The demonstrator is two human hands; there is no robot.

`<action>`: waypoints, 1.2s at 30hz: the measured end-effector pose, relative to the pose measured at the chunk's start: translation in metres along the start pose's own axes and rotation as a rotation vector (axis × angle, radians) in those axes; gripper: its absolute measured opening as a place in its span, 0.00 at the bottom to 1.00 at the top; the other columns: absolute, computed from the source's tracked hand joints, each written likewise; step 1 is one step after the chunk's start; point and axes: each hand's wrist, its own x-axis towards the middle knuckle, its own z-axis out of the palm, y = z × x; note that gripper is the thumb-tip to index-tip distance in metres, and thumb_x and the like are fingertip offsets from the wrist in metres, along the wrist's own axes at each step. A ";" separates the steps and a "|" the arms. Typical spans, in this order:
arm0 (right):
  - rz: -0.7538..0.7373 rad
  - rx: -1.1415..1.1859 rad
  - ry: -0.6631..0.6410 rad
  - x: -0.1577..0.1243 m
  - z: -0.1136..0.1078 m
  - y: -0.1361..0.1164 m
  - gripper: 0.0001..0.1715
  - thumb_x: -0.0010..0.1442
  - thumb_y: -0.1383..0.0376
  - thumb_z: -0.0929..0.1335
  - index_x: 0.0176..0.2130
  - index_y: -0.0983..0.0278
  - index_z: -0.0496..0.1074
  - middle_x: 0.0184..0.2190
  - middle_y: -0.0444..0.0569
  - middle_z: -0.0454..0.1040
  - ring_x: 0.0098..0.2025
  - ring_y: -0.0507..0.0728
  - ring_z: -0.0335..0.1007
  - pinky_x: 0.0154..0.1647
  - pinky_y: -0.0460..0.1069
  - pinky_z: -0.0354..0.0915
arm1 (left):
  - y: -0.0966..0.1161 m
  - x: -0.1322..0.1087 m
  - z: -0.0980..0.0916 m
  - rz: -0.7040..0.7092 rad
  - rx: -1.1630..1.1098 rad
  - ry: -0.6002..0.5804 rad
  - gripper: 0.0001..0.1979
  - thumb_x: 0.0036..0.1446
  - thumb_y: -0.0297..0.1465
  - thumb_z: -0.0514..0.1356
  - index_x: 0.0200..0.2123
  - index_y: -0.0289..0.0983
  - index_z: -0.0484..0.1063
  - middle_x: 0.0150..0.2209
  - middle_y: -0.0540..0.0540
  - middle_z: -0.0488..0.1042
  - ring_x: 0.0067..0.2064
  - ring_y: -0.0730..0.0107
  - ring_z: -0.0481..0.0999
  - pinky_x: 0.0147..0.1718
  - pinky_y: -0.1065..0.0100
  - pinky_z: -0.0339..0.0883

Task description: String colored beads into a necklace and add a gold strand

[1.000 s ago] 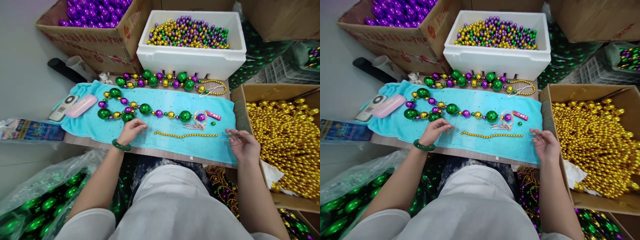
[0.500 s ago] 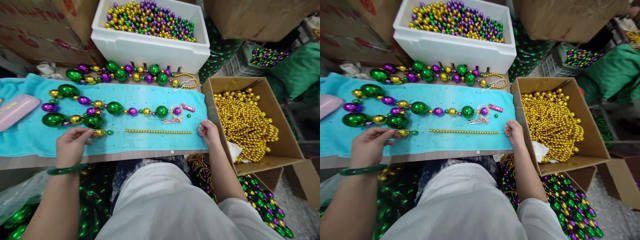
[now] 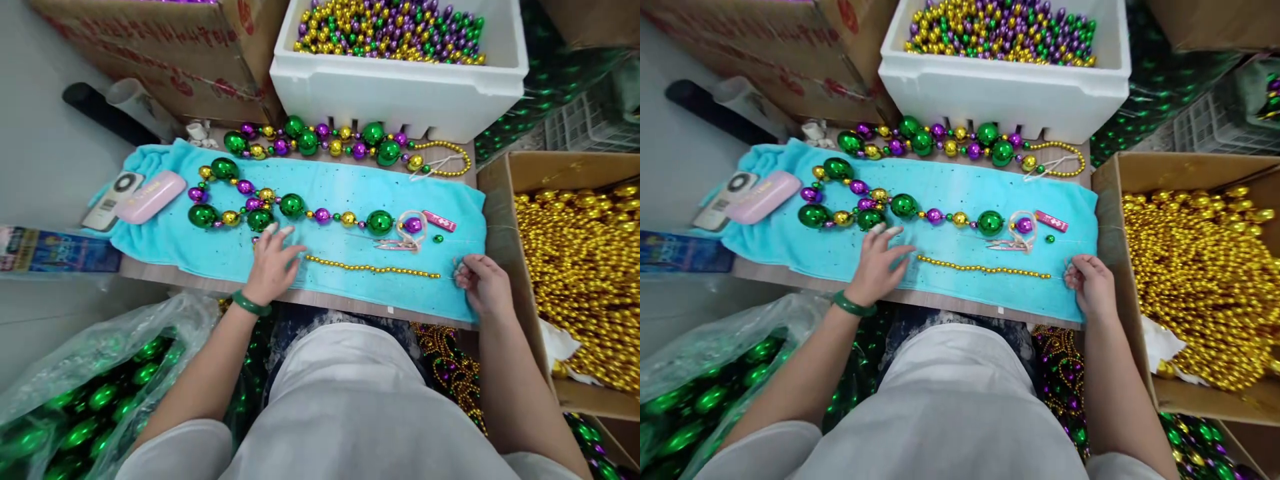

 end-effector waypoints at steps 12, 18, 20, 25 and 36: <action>0.010 -0.002 0.007 0.001 -0.002 0.000 0.12 0.42 0.64 0.75 0.25 0.63 0.70 0.16 0.42 0.66 0.16 0.49 0.63 0.10 0.41 0.55 | -0.008 0.004 0.012 0.022 -0.064 -0.070 0.12 0.55 0.32 0.55 0.40 0.41 0.76 0.59 0.43 0.61 0.65 0.47 0.48 0.60 0.45 0.47; 0.003 -0.002 0.007 0.000 0.000 -0.001 0.11 0.42 0.65 0.75 0.25 0.64 0.70 0.16 0.42 0.66 0.16 0.49 0.63 0.10 0.41 0.55 | 0.009 0.007 0.019 0.071 -0.095 -0.094 0.15 0.56 0.36 0.56 0.46 0.42 0.74 0.60 0.42 0.60 0.65 0.48 0.47 0.60 0.45 0.47; -0.004 -0.001 0.002 -0.001 0.000 -0.001 0.11 0.42 0.65 0.75 0.25 0.64 0.70 0.16 0.42 0.66 0.17 0.49 0.63 0.10 0.41 0.56 | 0.015 0.011 0.024 0.087 -0.107 -0.108 0.13 0.56 0.37 0.56 0.42 0.43 0.76 0.60 0.44 0.60 0.65 0.47 0.47 0.60 0.45 0.47; -0.012 0.005 0.000 -0.001 -0.002 0.000 0.12 0.42 0.65 0.75 0.25 0.64 0.70 0.16 0.42 0.67 0.17 0.49 0.64 0.11 0.41 0.56 | 0.009 0.011 0.025 0.064 -0.113 -0.098 0.11 0.56 0.36 0.56 0.36 0.42 0.78 0.59 0.45 0.63 0.65 0.48 0.49 0.60 0.46 0.47; -0.025 0.012 0.007 -0.001 -0.001 0.000 0.12 0.41 0.65 0.76 0.24 0.65 0.70 0.16 0.43 0.67 0.16 0.49 0.64 0.11 0.41 0.57 | -0.008 0.007 0.023 0.019 -0.098 -0.076 0.09 0.54 0.36 0.58 0.34 0.42 0.77 0.58 0.45 0.64 0.64 0.50 0.53 0.60 0.47 0.50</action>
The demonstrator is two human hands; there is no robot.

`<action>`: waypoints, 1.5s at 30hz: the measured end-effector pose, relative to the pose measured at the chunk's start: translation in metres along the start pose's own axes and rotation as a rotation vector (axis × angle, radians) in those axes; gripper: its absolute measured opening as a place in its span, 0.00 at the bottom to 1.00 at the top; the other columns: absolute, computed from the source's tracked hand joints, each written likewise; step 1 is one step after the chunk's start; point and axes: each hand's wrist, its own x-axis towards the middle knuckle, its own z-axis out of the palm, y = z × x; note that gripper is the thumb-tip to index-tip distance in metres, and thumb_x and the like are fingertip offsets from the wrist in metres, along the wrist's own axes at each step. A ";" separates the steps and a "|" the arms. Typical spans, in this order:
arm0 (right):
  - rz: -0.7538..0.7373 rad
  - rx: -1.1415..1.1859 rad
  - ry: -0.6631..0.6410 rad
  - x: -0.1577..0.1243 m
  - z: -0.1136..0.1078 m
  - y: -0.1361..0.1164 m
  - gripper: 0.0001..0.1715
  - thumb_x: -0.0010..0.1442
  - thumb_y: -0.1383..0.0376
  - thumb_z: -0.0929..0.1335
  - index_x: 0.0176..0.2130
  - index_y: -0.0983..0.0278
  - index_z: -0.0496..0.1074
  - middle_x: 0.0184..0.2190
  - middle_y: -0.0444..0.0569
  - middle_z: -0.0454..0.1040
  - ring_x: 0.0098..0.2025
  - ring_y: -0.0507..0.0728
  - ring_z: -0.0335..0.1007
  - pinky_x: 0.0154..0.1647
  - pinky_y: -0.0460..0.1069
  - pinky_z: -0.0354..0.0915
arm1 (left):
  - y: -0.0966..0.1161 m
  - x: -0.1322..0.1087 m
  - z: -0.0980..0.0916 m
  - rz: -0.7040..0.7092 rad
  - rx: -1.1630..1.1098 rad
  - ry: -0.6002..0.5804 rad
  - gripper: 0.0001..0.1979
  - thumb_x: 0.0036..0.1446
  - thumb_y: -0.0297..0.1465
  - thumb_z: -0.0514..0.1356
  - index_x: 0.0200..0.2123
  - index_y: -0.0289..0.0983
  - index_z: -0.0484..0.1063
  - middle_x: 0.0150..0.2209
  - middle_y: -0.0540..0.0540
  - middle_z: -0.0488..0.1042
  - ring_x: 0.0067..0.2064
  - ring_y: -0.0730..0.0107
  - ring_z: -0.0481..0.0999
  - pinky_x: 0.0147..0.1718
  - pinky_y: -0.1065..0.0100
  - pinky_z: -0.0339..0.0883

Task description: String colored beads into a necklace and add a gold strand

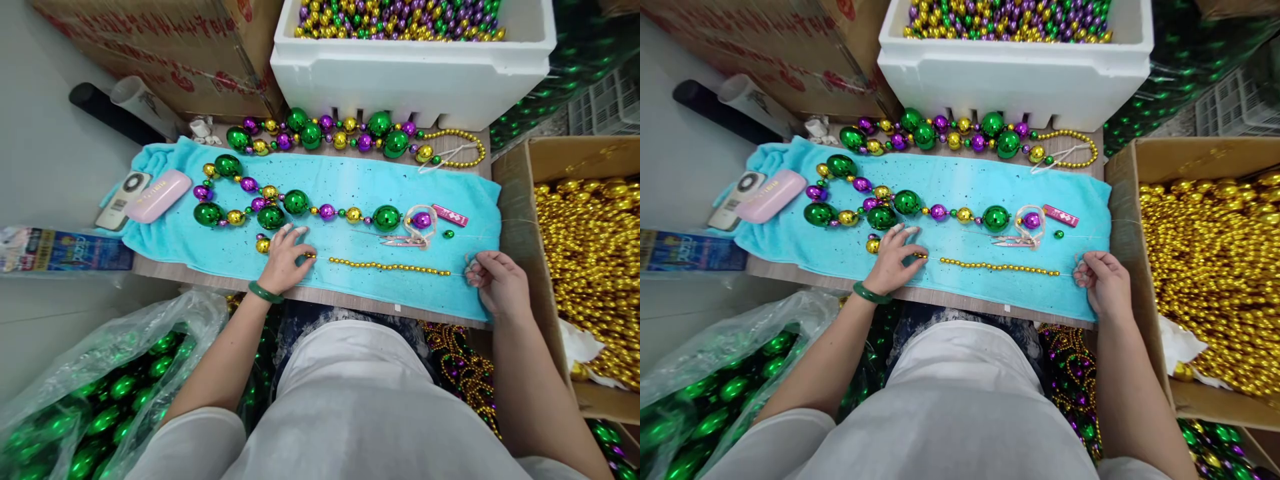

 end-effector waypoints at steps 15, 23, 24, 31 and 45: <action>-0.027 0.010 0.001 0.001 0.000 0.002 0.10 0.42 0.67 0.75 0.25 0.66 0.70 0.16 0.44 0.68 0.16 0.50 0.65 0.11 0.41 0.58 | 0.009 -0.002 -0.037 -0.092 0.086 0.162 0.12 0.61 0.32 0.52 0.40 0.38 0.75 0.38 0.44 0.76 0.42 0.61 0.74 0.43 0.59 0.67; -0.029 0.003 -0.003 0.000 -0.002 0.003 0.10 0.44 0.65 0.75 0.24 0.64 0.70 0.16 0.42 0.68 0.16 0.49 0.65 0.11 0.41 0.58 | 0.041 0.004 0.004 0.115 0.036 0.018 0.11 0.58 0.34 0.56 0.42 0.43 0.75 0.52 0.44 0.71 0.61 0.52 0.59 0.56 0.50 0.56; -0.027 0.003 -0.005 0.000 -0.002 0.003 0.10 0.44 0.65 0.75 0.25 0.64 0.70 0.16 0.42 0.68 0.17 0.49 0.65 0.11 0.41 0.58 | 0.044 0.005 0.008 0.112 0.043 -0.001 0.11 0.57 0.34 0.57 0.43 0.43 0.75 0.54 0.44 0.69 0.62 0.50 0.56 0.56 0.48 0.55; -0.016 0.008 -0.026 0.001 -0.004 0.005 0.12 0.43 0.63 0.76 0.26 0.64 0.70 0.17 0.42 0.68 0.17 0.49 0.65 0.11 0.41 0.59 | 0.041 0.008 0.008 0.049 0.094 -0.049 0.09 0.57 0.33 0.56 0.38 0.43 0.76 0.54 0.46 0.69 0.61 0.50 0.58 0.56 0.47 0.53; -0.025 0.005 -0.036 0.000 -0.003 0.003 0.13 0.44 0.63 0.75 0.27 0.65 0.69 0.17 0.41 0.68 0.17 0.49 0.65 0.12 0.41 0.58 | 0.063 0.011 0.017 0.145 0.048 -0.086 0.12 0.57 0.34 0.55 0.42 0.44 0.75 0.55 0.43 0.67 0.62 0.49 0.56 0.57 0.46 0.51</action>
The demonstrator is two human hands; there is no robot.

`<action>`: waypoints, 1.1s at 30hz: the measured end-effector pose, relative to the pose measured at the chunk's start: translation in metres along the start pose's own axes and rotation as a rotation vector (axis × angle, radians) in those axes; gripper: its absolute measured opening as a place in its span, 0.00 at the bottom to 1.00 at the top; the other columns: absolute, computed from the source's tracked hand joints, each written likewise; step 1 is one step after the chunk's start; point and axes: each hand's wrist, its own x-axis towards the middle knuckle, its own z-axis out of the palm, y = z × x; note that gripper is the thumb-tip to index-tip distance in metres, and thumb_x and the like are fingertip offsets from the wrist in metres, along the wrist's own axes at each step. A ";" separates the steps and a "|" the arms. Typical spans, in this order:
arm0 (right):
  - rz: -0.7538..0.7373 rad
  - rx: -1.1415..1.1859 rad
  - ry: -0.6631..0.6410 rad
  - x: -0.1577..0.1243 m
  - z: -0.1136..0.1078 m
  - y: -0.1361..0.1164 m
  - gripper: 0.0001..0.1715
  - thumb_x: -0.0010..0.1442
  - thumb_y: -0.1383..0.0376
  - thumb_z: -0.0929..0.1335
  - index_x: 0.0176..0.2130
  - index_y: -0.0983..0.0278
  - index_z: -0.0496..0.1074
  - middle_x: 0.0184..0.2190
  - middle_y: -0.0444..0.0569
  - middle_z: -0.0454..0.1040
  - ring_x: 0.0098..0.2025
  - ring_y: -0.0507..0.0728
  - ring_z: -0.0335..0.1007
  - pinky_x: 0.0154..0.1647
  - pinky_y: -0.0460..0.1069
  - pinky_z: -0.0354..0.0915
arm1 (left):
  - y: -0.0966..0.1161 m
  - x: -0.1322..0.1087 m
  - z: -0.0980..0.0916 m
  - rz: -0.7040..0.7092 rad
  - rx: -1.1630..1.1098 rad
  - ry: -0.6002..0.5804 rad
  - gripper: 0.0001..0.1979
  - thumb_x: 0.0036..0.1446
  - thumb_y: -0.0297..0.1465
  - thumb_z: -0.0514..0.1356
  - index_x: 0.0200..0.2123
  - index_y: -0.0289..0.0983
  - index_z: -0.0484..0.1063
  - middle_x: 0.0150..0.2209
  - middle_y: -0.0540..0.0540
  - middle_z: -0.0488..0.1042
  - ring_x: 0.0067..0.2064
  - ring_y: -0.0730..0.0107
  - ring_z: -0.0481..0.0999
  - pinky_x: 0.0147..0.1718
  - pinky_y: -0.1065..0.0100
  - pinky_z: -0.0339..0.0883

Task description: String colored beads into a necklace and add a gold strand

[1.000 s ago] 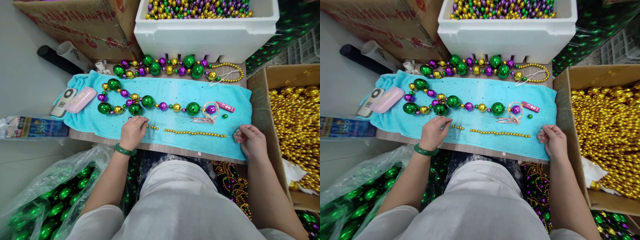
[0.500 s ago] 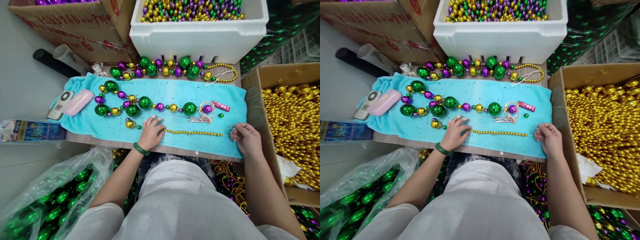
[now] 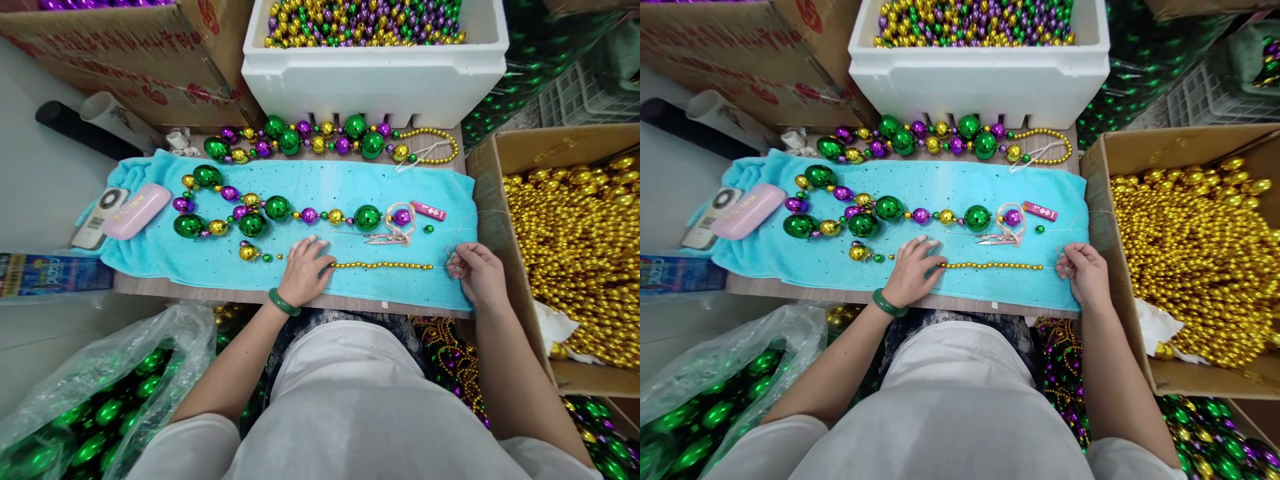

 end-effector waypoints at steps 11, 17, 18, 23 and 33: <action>-0.026 0.000 -0.015 0.000 -0.001 0.003 0.11 0.47 0.63 0.74 0.28 0.64 0.68 0.17 0.41 0.68 0.18 0.49 0.65 0.13 0.41 0.57 | -0.005 -0.003 -0.011 -0.041 0.007 0.009 0.13 0.56 0.34 0.56 0.44 0.41 0.73 0.56 0.42 0.67 0.61 0.48 0.57 0.57 0.44 0.53; -0.029 -0.005 -0.029 -0.001 -0.002 0.003 0.11 0.48 0.63 0.73 0.28 0.64 0.68 0.18 0.41 0.68 0.18 0.48 0.65 0.13 0.41 0.57 | 0.016 0.012 0.008 0.026 -0.074 -0.006 0.11 0.57 0.37 0.56 0.40 0.43 0.75 0.56 0.43 0.67 0.61 0.49 0.57 0.57 0.45 0.53; -0.031 -0.004 -0.032 -0.001 -0.002 0.003 0.11 0.48 0.63 0.73 0.28 0.64 0.68 0.18 0.41 0.68 0.18 0.48 0.65 0.13 0.41 0.57 | 0.016 0.012 0.009 0.028 -0.072 -0.008 0.10 0.57 0.36 0.56 0.39 0.43 0.75 0.56 0.43 0.67 0.61 0.49 0.57 0.57 0.45 0.53; -0.014 -0.002 -0.039 -0.001 -0.002 0.003 0.12 0.48 0.62 0.73 0.29 0.63 0.68 0.18 0.40 0.68 0.18 0.49 0.65 0.13 0.41 0.57 | 0.001 0.005 0.003 -0.024 -0.023 0.014 0.09 0.56 0.33 0.55 0.36 0.40 0.75 0.55 0.42 0.68 0.60 0.48 0.58 0.56 0.45 0.54; -0.013 0.003 -0.026 -0.003 -0.001 0.001 0.13 0.48 0.61 0.73 0.29 0.63 0.68 0.17 0.41 0.68 0.18 0.48 0.65 0.13 0.41 0.57 | 0.029 0.023 0.014 0.033 -0.096 0.008 0.12 0.56 0.38 0.57 0.41 0.42 0.74 0.55 0.42 0.68 0.61 0.48 0.58 0.56 0.45 0.54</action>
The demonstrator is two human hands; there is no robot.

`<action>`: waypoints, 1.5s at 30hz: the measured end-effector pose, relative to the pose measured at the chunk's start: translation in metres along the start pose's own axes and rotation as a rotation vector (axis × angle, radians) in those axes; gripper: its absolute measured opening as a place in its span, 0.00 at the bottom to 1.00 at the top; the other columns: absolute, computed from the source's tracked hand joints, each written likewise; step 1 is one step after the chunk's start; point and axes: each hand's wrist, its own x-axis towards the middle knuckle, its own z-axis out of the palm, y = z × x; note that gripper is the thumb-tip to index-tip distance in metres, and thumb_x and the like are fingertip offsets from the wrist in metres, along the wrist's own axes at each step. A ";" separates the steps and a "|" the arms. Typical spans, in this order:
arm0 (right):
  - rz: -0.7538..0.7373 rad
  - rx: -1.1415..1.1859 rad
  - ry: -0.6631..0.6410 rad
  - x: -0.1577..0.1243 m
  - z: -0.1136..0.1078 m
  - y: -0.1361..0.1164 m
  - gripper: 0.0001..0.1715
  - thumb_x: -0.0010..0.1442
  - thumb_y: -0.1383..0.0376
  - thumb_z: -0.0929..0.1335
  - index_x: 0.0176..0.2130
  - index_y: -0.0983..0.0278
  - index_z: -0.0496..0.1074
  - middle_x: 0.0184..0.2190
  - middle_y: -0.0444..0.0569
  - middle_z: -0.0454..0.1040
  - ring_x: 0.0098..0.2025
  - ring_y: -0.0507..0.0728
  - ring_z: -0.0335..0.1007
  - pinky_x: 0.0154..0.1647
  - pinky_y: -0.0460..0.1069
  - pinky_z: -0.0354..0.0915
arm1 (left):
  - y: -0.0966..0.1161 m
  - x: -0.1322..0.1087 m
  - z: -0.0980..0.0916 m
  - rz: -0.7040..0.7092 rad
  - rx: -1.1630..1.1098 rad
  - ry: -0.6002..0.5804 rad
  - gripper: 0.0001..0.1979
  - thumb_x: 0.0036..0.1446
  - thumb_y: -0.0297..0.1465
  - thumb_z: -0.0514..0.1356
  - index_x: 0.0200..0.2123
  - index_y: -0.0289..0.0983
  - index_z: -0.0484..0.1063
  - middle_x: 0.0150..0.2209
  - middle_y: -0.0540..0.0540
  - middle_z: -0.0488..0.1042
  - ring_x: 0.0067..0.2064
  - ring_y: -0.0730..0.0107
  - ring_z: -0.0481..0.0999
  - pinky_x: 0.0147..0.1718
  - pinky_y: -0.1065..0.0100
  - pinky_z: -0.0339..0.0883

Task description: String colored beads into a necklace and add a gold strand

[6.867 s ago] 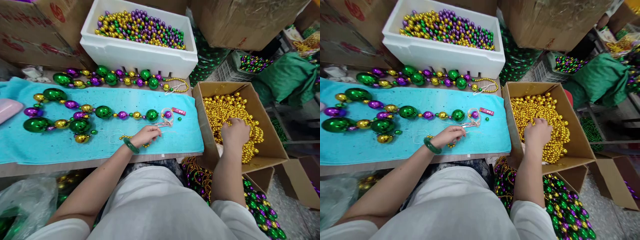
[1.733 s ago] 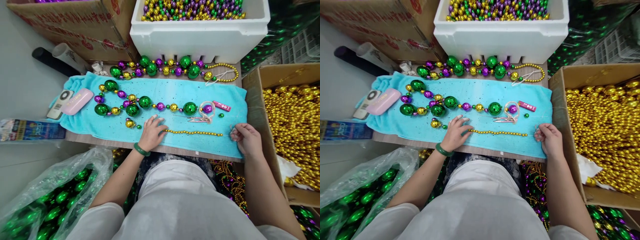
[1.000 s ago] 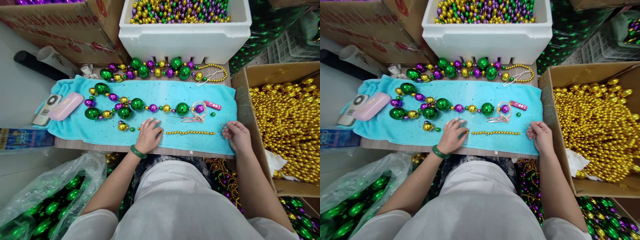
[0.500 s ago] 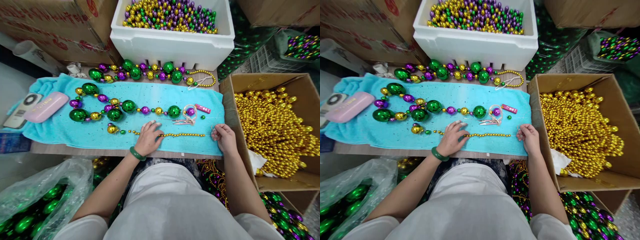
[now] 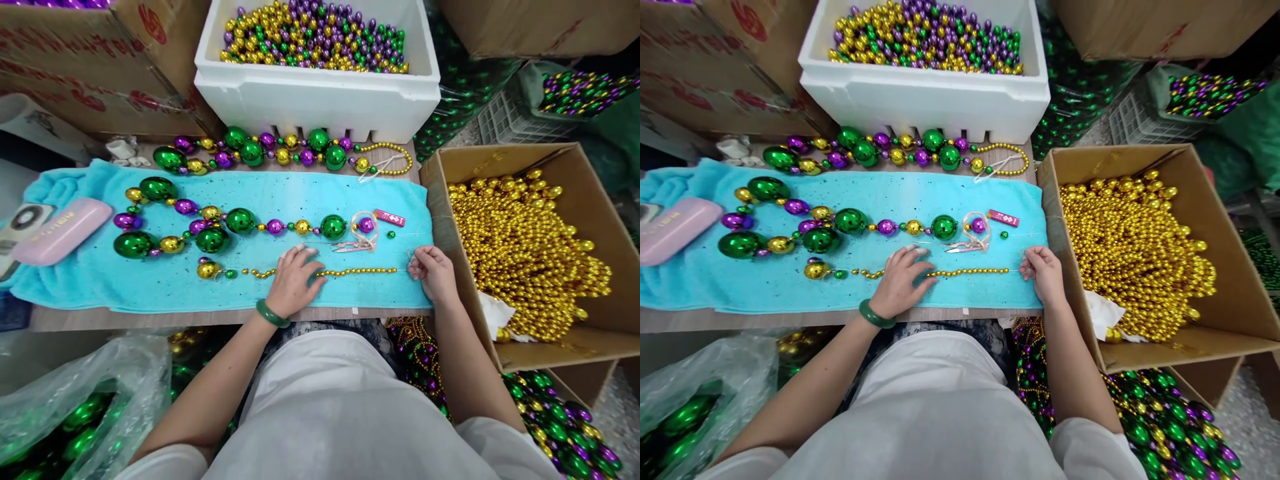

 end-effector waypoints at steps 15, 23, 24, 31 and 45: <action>-0.008 0.038 0.003 -0.001 0.000 0.001 0.14 0.48 0.59 0.73 0.28 0.63 0.66 0.18 0.40 0.68 0.17 0.48 0.64 0.13 0.42 0.57 | 0.008 0.009 0.001 0.047 0.020 -0.040 0.13 0.57 0.36 0.56 0.44 0.45 0.74 0.55 0.43 0.68 0.60 0.49 0.58 0.55 0.44 0.55; -0.003 0.060 -0.015 -0.001 -0.003 0.002 0.13 0.49 0.60 0.73 0.29 0.63 0.67 0.18 0.40 0.68 0.18 0.48 0.65 0.14 0.42 0.58 | 0.004 0.006 -0.004 0.018 0.075 -0.047 0.10 0.57 0.33 0.54 0.39 0.41 0.74 0.54 0.43 0.69 0.59 0.49 0.60 0.55 0.44 0.55; -0.005 0.062 -0.017 -0.001 -0.003 0.003 0.13 0.49 0.59 0.73 0.28 0.63 0.67 0.18 0.40 0.68 0.18 0.48 0.64 0.14 0.42 0.58 | 0.003 0.005 -0.006 0.011 0.083 -0.047 0.10 0.57 0.33 0.54 0.39 0.41 0.74 0.54 0.43 0.69 0.59 0.49 0.59 0.55 0.44 0.55; 0.001 0.071 -0.013 -0.001 -0.004 0.003 0.13 0.49 0.59 0.73 0.29 0.63 0.67 0.18 0.40 0.69 0.18 0.48 0.65 0.14 0.41 0.59 | 0.030 0.020 0.008 0.063 0.035 -0.048 0.13 0.57 0.39 0.56 0.43 0.42 0.74 0.54 0.42 0.69 0.60 0.49 0.59 0.55 0.47 0.55; 0.000 0.071 -0.022 -0.001 -0.004 0.003 0.15 0.49 0.58 0.73 0.29 0.63 0.67 0.18 0.40 0.69 0.18 0.49 0.66 0.13 0.42 0.58 | 0.031 0.021 0.007 0.061 0.094 -0.018 0.13 0.57 0.37 0.56 0.42 0.41 0.74 0.51 0.42 0.70 0.57 0.50 0.61 0.54 0.50 0.55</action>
